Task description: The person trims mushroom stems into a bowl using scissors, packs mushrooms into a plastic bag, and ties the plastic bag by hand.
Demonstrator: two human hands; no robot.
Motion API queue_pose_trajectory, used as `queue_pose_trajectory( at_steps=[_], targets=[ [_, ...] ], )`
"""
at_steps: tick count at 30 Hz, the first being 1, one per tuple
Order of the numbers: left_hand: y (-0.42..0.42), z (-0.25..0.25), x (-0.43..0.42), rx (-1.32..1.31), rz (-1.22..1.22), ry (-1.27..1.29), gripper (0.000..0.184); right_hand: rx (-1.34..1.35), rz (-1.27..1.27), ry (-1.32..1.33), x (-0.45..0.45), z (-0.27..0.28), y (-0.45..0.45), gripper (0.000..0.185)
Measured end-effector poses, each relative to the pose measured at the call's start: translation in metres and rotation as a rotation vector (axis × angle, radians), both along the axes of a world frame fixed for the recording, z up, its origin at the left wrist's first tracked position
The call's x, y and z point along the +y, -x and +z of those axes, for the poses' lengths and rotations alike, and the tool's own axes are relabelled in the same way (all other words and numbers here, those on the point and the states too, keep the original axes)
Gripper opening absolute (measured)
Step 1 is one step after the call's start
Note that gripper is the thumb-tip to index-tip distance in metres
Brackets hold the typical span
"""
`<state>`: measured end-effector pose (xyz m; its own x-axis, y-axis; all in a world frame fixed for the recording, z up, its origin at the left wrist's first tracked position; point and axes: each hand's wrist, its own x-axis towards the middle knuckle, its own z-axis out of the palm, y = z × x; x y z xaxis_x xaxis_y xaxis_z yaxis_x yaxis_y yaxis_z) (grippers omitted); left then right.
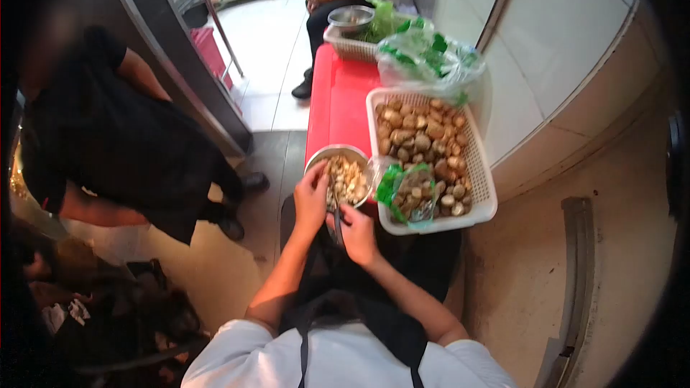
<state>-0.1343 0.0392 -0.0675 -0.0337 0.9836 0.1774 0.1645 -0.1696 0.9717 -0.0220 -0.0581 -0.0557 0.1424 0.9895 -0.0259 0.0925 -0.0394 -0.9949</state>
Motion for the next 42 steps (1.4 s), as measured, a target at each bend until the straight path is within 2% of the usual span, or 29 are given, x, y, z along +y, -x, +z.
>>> queue_pose_trajectory(
  at_steps=[1,4,7,11,15,17,19,22,26,29,30,33,34,35,36,38,41,42],
  targets=[
    [0.0,-0.002,-0.001,0.008,0.002,-0.018,0.034,0.266,0.062,0.169,-0.001,0.0,0.0,0.023],
    [0.005,0.011,-0.009,0.106,0.018,-0.056,0.033,0.583,0.029,0.256,-0.002,0.004,-0.001,0.026],
    [0.019,-0.001,-0.001,0.119,0.057,-0.052,0.03,0.718,0.011,0.337,-0.002,0.002,-0.006,0.03],
    [0.018,0.02,0.003,-0.123,0.011,0.149,0.027,0.635,0.062,0.338,-0.007,-0.001,-0.006,0.032],
    [-0.013,0.055,0.016,-0.081,-0.063,0.036,0.027,0.546,0.093,0.294,-0.017,-0.016,-0.005,0.031],
    [-0.036,0.075,0.031,-0.061,-0.239,0.028,0.031,0.5,0.106,0.297,-0.024,-0.02,-0.006,0.035],
    [-0.084,0.107,0.033,-0.373,-0.271,-0.004,0.033,0.462,0.098,0.276,-0.028,-0.026,-0.005,0.038],
    [-0.112,0.126,0.039,0.079,-0.146,-0.342,0.029,0.385,0.148,0.222,-0.034,-0.028,-0.009,0.039],
    [-0.113,0.157,0.002,0.192,-0.431,-0.395,0.019,0.164,0.143,0.128,-0.041,-0.026,-0.022,0.047],
    [-0.116,0.152,-0.02,0.68,-0.832,-0.536,0.01,0.144,0.205,0.212,-0.046,-0.023,-0.035,0.048],
    [-0.119,0.133,-0.021,0.711,-0.916,-0.552,0.009,0.159,0.244,0.248,-0.045,-0.022,-0.036,0.047],
    [-0.13,0.075,-0.024,0.85,-0.861,-0.695,0.01,0.221,0.33,0.146,-0.04,-0.072,-0.028,0.042],
    [-0.134,0.073,-0.026,0.998,-0.853,-0.767,0.01,0.356,0.327,0.094,-0.039,-0.087,-0.023,0.048],
    [-0.139,0.073,-0.027,1.145,-0.846,-0.837,0.01,0.312,0.338,0.063,-0.039,-0.094,-0.023,0.049],
    [-0.142,0.075,-0.028,1.291,-0.839,-0.903,0.01,0.27,0.343,0.036,-0.039,-0.093,-0.025,0.051],
    [-0.142,0.08,-0.031,1.338,-0.777,-0.976,0.011,0.249,0.362,0.069,-0.041,-0.095,-0.034,0.051],
    [-0.142,0.087,-0.038,1.38,-0.673,-0.98,0.009,0.277,0.261,0.01,-0.048,-0.043,-0.048,0.048],
    [-0.14,0.09,-0.04,1.369,-0.684,-0.946,0.008,0.296,0.25,0.016,-0.046,-0.058,-0.047,0.048]
  ],
)
